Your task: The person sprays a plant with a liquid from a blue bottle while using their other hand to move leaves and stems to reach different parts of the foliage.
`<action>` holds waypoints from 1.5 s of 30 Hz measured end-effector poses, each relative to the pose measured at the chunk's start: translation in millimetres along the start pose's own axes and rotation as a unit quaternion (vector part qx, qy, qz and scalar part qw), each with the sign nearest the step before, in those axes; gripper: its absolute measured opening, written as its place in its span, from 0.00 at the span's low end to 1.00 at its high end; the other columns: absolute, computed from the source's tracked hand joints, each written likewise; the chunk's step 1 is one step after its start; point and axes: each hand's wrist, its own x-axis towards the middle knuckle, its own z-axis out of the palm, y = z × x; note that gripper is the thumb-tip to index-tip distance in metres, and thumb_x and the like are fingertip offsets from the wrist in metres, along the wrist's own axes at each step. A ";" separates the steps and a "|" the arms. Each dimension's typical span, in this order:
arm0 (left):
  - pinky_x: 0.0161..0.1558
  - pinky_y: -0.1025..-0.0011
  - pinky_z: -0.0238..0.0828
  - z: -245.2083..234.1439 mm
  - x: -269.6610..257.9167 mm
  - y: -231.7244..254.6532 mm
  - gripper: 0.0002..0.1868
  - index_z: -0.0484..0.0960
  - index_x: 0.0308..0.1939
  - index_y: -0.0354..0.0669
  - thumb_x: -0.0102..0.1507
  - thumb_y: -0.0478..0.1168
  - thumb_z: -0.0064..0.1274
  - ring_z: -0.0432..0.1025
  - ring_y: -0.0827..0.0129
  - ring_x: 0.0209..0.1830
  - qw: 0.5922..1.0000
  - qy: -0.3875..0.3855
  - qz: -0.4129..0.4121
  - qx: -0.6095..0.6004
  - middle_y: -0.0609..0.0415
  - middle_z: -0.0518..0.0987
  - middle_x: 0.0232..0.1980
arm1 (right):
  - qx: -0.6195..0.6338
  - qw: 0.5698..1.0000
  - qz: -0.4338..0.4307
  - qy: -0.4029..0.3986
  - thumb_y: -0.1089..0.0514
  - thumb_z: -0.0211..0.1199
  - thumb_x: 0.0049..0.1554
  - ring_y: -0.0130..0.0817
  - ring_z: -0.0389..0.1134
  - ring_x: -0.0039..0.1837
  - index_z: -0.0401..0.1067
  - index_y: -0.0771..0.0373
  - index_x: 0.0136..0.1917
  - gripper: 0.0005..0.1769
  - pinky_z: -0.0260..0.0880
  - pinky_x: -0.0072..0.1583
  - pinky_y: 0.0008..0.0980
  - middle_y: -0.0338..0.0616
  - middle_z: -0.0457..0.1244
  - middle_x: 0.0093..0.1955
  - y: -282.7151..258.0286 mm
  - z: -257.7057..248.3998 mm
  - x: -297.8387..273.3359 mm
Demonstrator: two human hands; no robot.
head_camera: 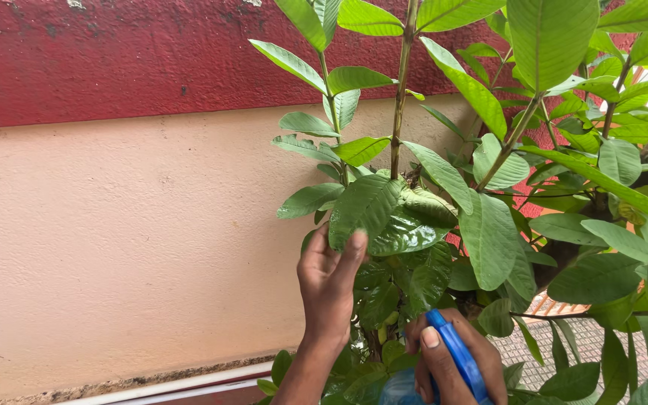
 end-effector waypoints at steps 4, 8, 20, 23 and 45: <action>0.52 0.74 0.76 5.4 4.1 5.0 0.18 0.79 0.56 0.29 0.63 0.31 0.60 0.76 0.72 0.47 0.999 -0.007 0.036 0.029 0.48 0.83 0.49 | 0.000 0.999 -0.038 -0.008 0.53 0.60 0.61 0.25 0.59 0.22 0.70 0.71 0.44 0.15 0.61 0.27 0.27 0.50 0.65 0.33 2.0 2.2 0.8; 0.55 0.73 0.75 6.0 2.6 4.2 0.18 0.78 0.57 0.28 0.63 0.29 0.59 0.77 0.72 0.51 0.996 -0.014 0.052 0.072 0.48 0.83 0.51 | -0.037 0.999 -0.031 -0.001 0.54 0.58 0.59 0.23 0.60 0.22 0.76 0.68 0.44 0.14 0.60 0.27 0.26 0.46 0.69 0.37 -22.7 15.7 -1.9; 0.58 0.71 0.76 1.4 2.8 9.8 0.19 0.78 0.59 0.29 0.64 0.31 0.58 0.78 0.70 0.54 0.990 -0.036 0.069 0.116 0.46 0.84 0.54 | -0.036 0.998 -0.011 0.048 0.55 0.57 0.55 0.25 0.58 0.22 0.74 0.65 0.43 0.11 0.57 0.28 0.27 0.45 0.68 0.32 -49.9 33.6 2.5; 0.57 0.72 0.76 -3.8 0.7 12.1 0.20 0.78 0.61 0.31 0.65 0.33 0.58 0.78 0.71 0.53 0.982 -0.044 0.073 0.170 0.48 0.84 0.54 | -0.019 0.999 -0.008 0.033 0.56 0.57 0.59 0.26 0.57 0.22 0.72 0.70 0.41 0.14 0.59 0.28 0.28 0.47 0.65 0.31 -44.6 34.4 -0.8; 0.60 0.60 0.69 -89.6 0.2 -6.5 0.31 0.72 0.64 0.34 0.59 0.36 0.65 0.70 0.55 0.63 0.895 -0.001 0.101 0.435 0.41 0.74 0.62 | -0.064 0.991 0.100 0.065 0.53 0.62 0.54 0.25 0.58 0.23 0.78 0.66 0.41 0.13 0.57 0.28 0.28 0.46 0.71 0.31 -7.1 70.4 -22.6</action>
